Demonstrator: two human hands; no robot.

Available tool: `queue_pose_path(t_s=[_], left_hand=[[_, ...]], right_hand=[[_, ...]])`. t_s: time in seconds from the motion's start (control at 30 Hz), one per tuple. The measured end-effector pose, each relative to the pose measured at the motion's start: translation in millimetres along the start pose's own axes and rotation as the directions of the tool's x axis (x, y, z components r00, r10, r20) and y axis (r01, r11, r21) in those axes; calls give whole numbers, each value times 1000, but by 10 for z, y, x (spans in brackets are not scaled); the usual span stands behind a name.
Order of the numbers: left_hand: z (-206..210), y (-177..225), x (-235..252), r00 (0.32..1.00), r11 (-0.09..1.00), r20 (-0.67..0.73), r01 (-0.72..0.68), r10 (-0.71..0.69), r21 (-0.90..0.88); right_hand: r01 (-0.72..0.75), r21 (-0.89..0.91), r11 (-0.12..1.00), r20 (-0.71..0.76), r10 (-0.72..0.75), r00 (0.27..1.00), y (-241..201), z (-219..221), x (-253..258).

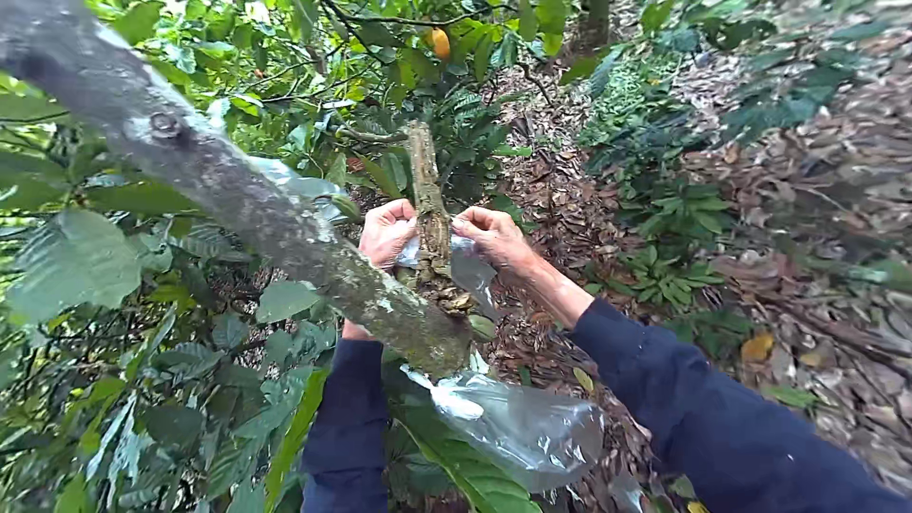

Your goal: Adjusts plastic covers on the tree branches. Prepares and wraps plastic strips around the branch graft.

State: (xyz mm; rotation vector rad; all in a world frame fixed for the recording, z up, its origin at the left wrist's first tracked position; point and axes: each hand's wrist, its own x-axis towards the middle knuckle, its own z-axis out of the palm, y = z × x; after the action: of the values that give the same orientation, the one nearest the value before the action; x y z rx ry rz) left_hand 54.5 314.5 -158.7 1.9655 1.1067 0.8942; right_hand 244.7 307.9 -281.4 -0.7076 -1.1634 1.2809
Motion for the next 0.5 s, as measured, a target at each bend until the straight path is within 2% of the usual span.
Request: queue_pose_path(t_s=[0.13, 0.23, 0.33, 0.4, 0.5], left_hand=[[12, 29, 41, 1000, 989, 24, 0, 4, -148], [32, 8, -2, 998, 987, 29, -44, 49, -154], [72, 44, 47, 997, 996, -1, -75, 75, 54], [81, 92, 82, 998, 981, 11, -63, 62, 185], [31, -29, 77, 986, 950, 84, -160, 142, 270]], right_hand=[[5, 43, 999, -72, -2, 997, -54, 21, 9], [51, 101, 994, -109, -40, 993, -123, -31, 9], [125, 168, 978, -51, -118, 992, -215, -129, 33], [111, 202, 973, 40, -121, 992, -296, -199, 44], [75, 74, 994, 131, -84, 988, -367, -342, 67]])
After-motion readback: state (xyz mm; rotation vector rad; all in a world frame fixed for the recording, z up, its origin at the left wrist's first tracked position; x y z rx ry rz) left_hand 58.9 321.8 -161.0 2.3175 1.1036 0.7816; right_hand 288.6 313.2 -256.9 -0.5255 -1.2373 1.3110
